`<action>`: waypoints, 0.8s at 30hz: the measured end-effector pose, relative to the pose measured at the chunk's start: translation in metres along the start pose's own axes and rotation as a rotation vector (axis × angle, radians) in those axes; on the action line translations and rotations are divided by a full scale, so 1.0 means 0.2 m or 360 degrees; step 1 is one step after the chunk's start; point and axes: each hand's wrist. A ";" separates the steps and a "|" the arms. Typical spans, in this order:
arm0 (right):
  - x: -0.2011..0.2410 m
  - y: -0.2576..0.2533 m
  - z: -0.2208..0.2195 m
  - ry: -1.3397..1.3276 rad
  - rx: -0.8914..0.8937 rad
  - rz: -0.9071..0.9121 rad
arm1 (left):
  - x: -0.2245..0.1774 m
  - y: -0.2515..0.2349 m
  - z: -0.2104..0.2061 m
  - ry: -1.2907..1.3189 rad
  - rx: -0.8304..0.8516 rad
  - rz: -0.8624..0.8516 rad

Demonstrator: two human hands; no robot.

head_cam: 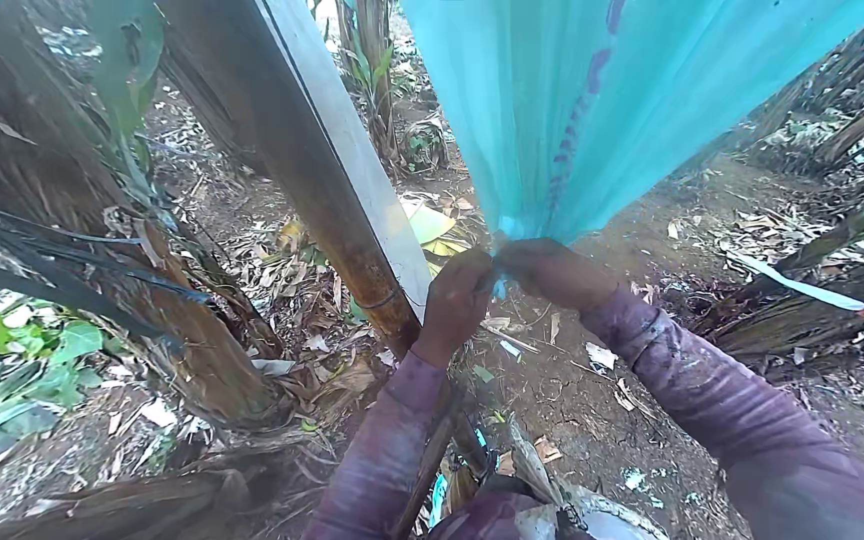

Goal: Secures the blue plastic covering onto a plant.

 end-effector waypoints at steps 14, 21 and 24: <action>-0.14 0.01 -0.08 0.1347 -0.0475 0.0876 | 0.02 0.05 0.02 0.0424 0.0359 0.0831; -0.35 -0.03 -0.10 0.1562 -0.0781 0.1341 | -0.06 0.05 -0.01 0.0538 0.0069 0.1431; -0.28 0.01 -0.08 0.0818 -0.0383 0.0605 | -0.11 0.16 -0.07 0.0340 -0.0153 0.0975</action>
Point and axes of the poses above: each hand's wrist, its own y-axis away from the middle knuckle, its own z-axis out of the back of the hand, x = y × z, and after that the axes turned 4 degrees about -z, right-handed
